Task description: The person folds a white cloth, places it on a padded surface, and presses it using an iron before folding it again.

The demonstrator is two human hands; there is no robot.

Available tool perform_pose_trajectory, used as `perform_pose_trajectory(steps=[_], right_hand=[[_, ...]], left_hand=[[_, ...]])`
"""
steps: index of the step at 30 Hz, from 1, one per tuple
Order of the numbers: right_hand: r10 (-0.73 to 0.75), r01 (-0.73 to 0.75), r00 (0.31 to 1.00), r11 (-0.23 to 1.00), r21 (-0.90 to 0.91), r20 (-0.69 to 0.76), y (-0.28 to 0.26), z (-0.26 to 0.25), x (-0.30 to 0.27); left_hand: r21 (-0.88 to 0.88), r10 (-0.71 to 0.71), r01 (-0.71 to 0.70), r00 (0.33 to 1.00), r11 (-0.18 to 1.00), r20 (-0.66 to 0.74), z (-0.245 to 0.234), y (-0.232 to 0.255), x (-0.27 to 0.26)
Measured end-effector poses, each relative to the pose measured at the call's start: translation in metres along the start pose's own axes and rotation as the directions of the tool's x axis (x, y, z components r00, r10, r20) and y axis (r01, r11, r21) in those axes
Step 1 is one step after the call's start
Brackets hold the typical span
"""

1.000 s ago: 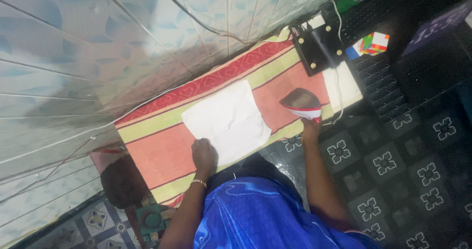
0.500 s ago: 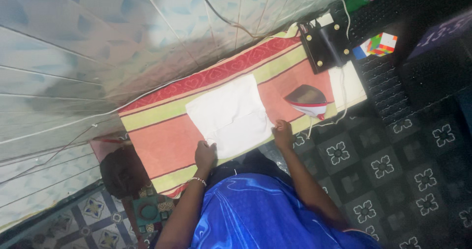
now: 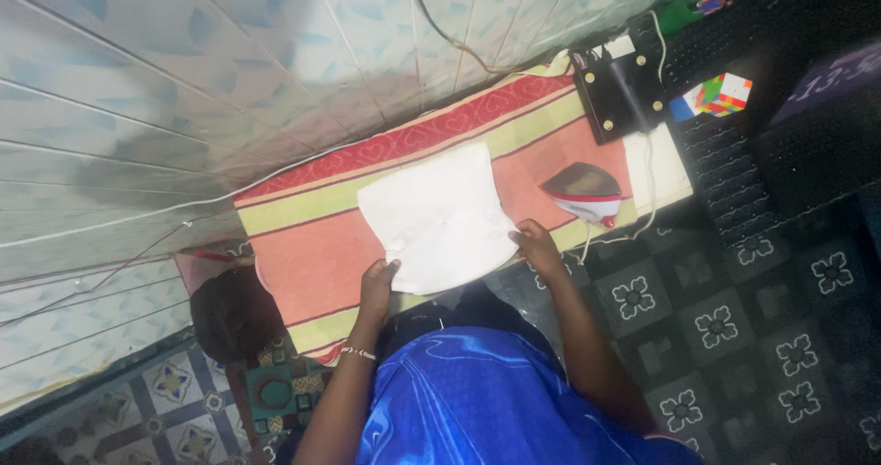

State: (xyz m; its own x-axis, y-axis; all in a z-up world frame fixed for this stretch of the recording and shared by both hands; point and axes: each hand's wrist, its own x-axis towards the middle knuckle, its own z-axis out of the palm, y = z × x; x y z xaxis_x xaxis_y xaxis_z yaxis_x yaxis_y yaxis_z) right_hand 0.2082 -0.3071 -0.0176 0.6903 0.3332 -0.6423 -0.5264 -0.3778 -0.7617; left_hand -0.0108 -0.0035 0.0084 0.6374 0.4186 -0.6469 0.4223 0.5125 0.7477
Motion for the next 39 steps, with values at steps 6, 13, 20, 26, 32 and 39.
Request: perform_pose_trajectory(steps=[6,13,20,26,32,39], right_hand=[[-0.171,0.032,0.977,0.715,0.699,0.130,-0.056,-0.010,-0.045],[-0.394,0.174,0.915,0.583,0.794,0.089,-0.099,-0.004,-0.027],[-0.232,0.146,0.971,0.770,0.621,0.060,-0.098,0.028,0.008],[-0.156,0.161,0.987,0.970,0.181,-0.044,0.004,0.023,0.038],[-0.550,0.249,0.803,0.659,-0.710,-0.229,0.033,0.030,0.032],[-0.322,0.111,0.909,0.799,-0.590,-0.265,0.023,0.022,0.042]], left_hand=[[-0.606,-0.067,0.270,0.939,0.749,0.336,-0.003,0.047,-0.035],[-0.820,0.127,0.211,0.938,0.532,0.323,0.015,0.066,-0.021],[-0.741,0.185,-0.054,0.978,0.670,0.096,0.025,0.081,0.007],[-0.357,-0.086,0.059,0.994,0.932,-0.062,-0.004,0.001,0.046],[0.742,0.290,0.055,0.899,0.668,-0.328,-0.015,-0.044,0.060],[0.782,0.205,0.129,0.927,0.610,-0.313,-0.009,-0.027,0.057]])
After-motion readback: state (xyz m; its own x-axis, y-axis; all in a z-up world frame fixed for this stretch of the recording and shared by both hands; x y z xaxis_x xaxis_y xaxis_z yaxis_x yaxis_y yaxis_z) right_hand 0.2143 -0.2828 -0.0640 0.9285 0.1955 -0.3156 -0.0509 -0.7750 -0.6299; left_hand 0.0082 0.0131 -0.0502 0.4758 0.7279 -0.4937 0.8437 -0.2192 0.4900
